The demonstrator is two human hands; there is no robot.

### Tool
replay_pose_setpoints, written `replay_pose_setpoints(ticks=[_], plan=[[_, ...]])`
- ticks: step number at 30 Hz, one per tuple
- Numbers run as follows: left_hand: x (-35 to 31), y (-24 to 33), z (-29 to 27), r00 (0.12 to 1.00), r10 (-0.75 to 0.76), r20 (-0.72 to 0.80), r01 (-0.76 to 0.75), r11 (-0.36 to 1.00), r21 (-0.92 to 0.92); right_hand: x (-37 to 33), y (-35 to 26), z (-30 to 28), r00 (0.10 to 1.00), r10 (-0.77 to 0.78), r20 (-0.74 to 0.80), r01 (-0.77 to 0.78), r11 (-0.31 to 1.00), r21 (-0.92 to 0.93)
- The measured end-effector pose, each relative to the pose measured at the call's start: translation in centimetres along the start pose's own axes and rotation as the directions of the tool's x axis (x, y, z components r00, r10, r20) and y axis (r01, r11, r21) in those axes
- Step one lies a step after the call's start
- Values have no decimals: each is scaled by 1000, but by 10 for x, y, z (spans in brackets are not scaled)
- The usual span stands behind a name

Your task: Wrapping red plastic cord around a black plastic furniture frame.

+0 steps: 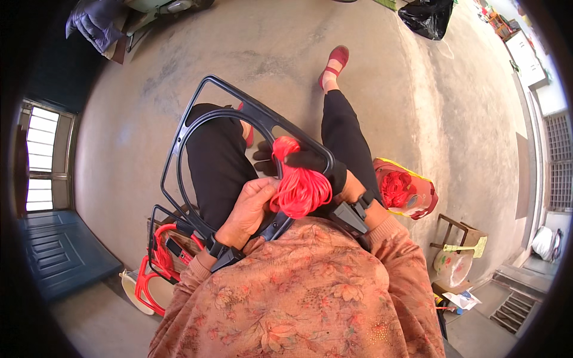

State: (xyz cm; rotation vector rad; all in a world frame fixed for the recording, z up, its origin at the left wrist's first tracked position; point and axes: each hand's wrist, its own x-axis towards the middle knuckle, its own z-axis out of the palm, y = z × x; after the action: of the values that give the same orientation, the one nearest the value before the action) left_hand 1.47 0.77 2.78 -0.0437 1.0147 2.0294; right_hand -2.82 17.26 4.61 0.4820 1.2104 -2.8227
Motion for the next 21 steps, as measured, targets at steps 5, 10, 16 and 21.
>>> replay_pose_setpoints(ticks=[5,10,16,21], plan=[[-4,15,8,999,-51,2,51,998,26,-64,-18,-27,996,69,56,-77,985,156],[0,10,4,998,-59,17,60,998,-27,-53,-19,-105,930,-76,359,-166,786,596],[0,8,4,1000,10,28,-10,1000,-10,-87,-39,-56,987,96,132,78,430,-899],[1,11,6,1000,4,1,-4,1000,-24,-80,-35,-51,990,124,73,-53,786,-615]])
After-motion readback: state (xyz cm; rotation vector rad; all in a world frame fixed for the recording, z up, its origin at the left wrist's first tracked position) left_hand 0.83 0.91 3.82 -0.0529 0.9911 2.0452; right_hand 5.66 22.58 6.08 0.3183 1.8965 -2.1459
